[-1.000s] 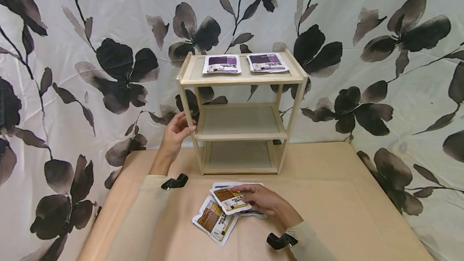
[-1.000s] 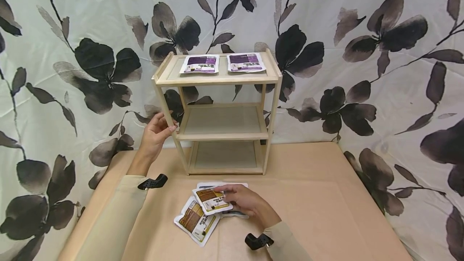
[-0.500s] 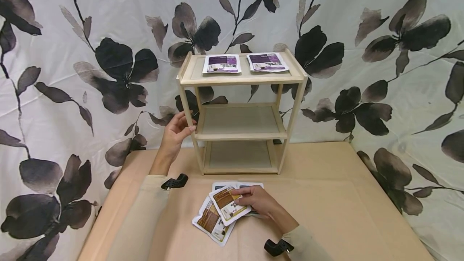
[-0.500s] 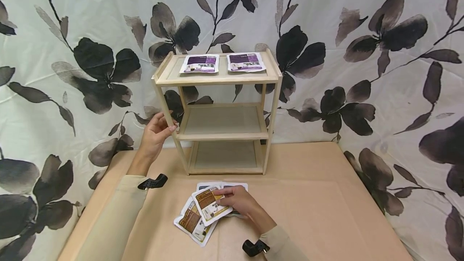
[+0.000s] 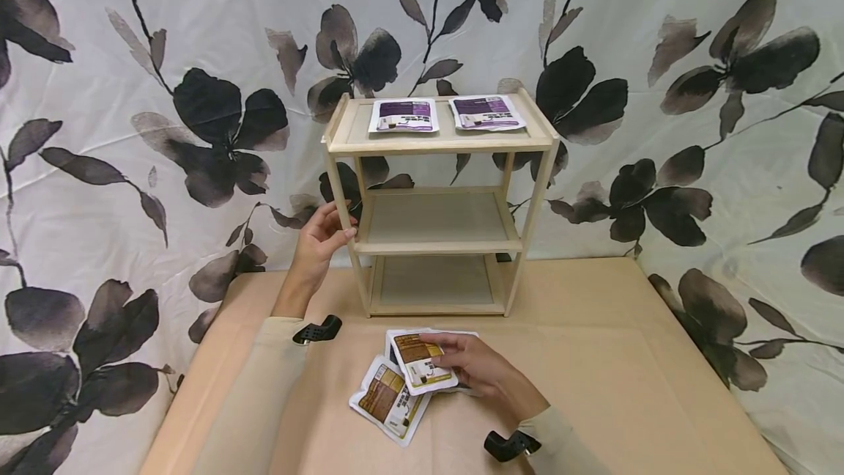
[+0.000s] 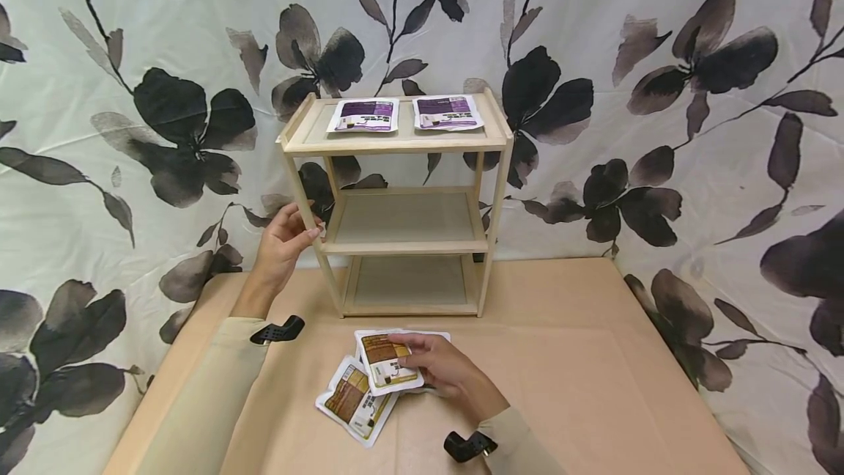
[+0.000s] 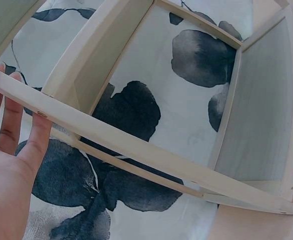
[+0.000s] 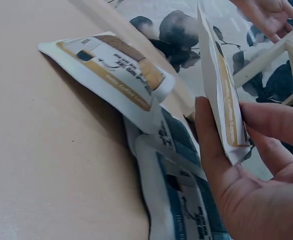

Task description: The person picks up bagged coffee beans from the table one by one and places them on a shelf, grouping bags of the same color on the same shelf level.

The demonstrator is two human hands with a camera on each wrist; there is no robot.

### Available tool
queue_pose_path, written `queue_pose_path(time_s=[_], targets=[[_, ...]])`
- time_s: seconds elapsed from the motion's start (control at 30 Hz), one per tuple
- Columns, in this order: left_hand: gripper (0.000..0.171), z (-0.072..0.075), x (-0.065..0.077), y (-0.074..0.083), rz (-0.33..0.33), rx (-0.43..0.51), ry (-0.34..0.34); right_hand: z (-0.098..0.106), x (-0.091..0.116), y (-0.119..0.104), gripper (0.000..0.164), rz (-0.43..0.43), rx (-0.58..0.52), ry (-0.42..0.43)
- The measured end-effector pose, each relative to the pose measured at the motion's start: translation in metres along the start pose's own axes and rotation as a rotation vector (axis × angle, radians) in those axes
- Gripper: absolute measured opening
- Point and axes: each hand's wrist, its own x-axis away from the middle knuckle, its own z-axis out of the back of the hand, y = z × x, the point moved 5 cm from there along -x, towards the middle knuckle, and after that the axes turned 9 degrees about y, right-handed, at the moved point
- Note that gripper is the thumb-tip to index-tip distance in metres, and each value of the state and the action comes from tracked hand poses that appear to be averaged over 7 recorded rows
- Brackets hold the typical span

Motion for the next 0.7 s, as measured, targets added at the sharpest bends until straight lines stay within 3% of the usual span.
queue_pose_path(time_s=[0.3, 0.57, 0.7], targets=[[0.049, 0.001, 0.000, -0.002, -0.003, -0.003, -0.008, 0.005, 0.003, -0.014, 0.050, 0.026, 0.002, 0.050], [0.051, 0.000, 0.002, 0.000, -0.009, 0.026, -0.002, 0.011, 0.009, -0.037, 0.047, 0.074, 0.162, 0.197], [0.051, 0.000, 0.001, 0.001, -0.019, 0.022, -0.009, 0.012, 0.014, -0.053, 0.042, 0.110, 0.216, 0.226]])
